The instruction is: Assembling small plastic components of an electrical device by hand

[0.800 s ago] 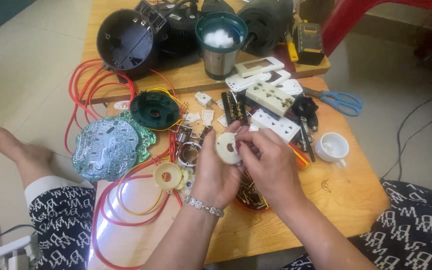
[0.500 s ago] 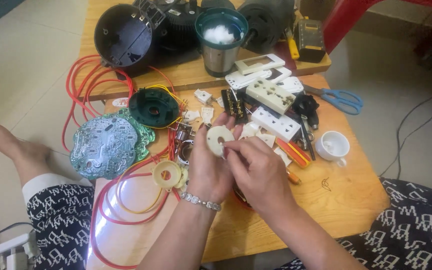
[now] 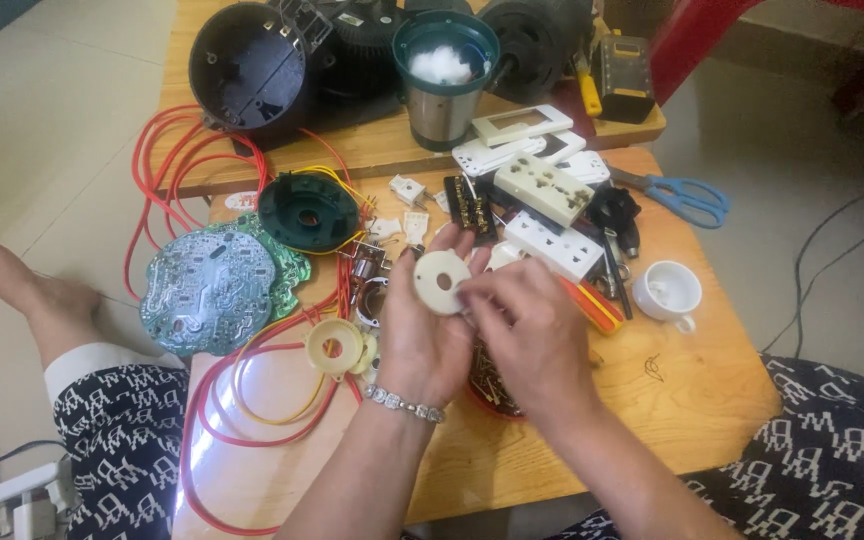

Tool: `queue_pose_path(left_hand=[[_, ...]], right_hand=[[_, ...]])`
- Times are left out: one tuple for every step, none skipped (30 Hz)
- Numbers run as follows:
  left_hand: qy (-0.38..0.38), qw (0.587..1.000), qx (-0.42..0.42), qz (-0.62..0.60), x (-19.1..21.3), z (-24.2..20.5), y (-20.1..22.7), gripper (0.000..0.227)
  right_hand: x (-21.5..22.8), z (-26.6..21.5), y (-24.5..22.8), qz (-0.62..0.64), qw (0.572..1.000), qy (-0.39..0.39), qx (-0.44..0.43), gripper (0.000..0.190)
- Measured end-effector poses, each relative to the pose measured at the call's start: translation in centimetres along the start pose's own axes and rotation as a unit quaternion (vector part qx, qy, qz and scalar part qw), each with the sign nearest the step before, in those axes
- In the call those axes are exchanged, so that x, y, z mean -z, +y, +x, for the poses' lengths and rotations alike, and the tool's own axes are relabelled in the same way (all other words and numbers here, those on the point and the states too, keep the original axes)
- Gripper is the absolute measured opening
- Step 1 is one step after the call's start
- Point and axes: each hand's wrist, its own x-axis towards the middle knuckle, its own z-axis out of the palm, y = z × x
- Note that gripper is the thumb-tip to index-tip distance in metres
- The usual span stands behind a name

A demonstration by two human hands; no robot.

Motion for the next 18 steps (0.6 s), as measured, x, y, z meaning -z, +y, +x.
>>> queue_pose_path(left_hand=[[-0.001, 1.0, 0.0, 0.0, 0.0, 0.0, -0.2, 0.057], [-0.016, 1.0, -0.004, 0.009, 0.0, 0.0, -0.5, 0.059], [-0.031, 0.999, -0.008, 0.017, 0.0, 0.0, -0.7, 0.06], [-0.031, 0.999, -0.009, 0.017, -0.1, -0.1, -1.0, 0.06], [-0.029, 1.0, -0.004, 0.005, -0.1, -0.2, -1.4, 0.059], [-0.028, 1.0, 0.001, -0.008, -0.2, -0.4, -1.7, 0.057], [-0.029, 1.0, 0.0, -0.008, -0.2, -0.4, -1.5, 0.057], [-0.014, 1.0, 0.009, -0.008, -0.3, -0.4, -1.3, 0.056], [0.0, 1.0, 0.016, -0.007, -0.3, -0.5, -1.0, 0.056], [-0.001, 1.0, 0.015, -0.006, -0.6, -0.6, -0.7, 0.056], [0.009, 1.0, 0.01, -0.008, -0.8, -0.9, -0.3, 0.055], [0.019, 1.0, 0.005, -0.01, -1.0, -1.1, 0.0, 0.055], [0.019, 1.0, 0.006, -0.009, -0.7, -0.8, -0.3, 0.055], [0.002, 1.0, 0.0, -0.016, -0.3, -0.5, -0.5, 0.056], [-0.018, 1.0, -0.007, -0.023, -0.1, -0.2, -0.7, 0.058], [-0.019, 1.0, -0.007, -0.023, -0.3, -0.3, -0.9, 0.058], [-0.017, 1.0, -0.001, -0.026, -0.4, -0.5, -1.1, 0.058], [-0.014, 0.999, 0.005, -0.03, -0.5, -0.6, -1.2, 0.058]], right_hand=[[-0.1, -0.1, -0.7, 0.0, 1.0, 0.001, 0.0, 0.012], [-0.2, -0.3, -1.3, 0.016, 1.0, 0.006, -0.008, 0.012], [-0.3, -0.4, -2.0, 0.032, 0.999, 0.01, -0.015, 0.013], [-0.3, -0.1, -1.7, 0.033, 0.999, 0.01, -0.015, 0.013], [-0.4, 0.2, -1.4, 0.028, 0.999, 0.019, -0.01, 0.012], [-0.4, 0.5, -1.2, 0.024, 0.999, 0.028, -0.004, 0.011], [-0.3, 0.8, -0.8, 0.024, 0.999, 0.029, -0.003, 0.011], [-0.3, 1.1, -0.4, 0.016, 0.999, 0.044, 0.004, 0.011], [-0.2, 1.5, -0.1, 0.008, 0.998, 0.059, 0.011, 0.01], [-0.1, 1.3, -0.2, 0.008, 0.998, 0.06, 0.013, 0.01], [0.0, 1.0, -0.2, 0.007, 0.998, 0.055, -0.003, 0.009], [0.1, 0.8, -0.2, 0.007, 0.999, 0.049, -0.019, 0.008], [-0.1, 0.4, -0.4, 0.007, 0.999, 0.049, -0.02, 0.008], [-0.2, -0.1, -0.6, 0.016, 0.999, 0.046, -0.001, 0.009], [-0.4, -0.3, -0.8, 0.026, 0.999, 0.043, 0.02, 0.01], [-0.3, -0.2, -0.8, 0.025, 0.998, 0.045, 0.02, 0.01], [-0.3, 0.0, -0.8, 0.023, 0.998, 0.046, 0.02, 0.01], [-0.2, 0.1, -0.8, 0.02, 0.998, 0.048, 0.02, 0.009]])
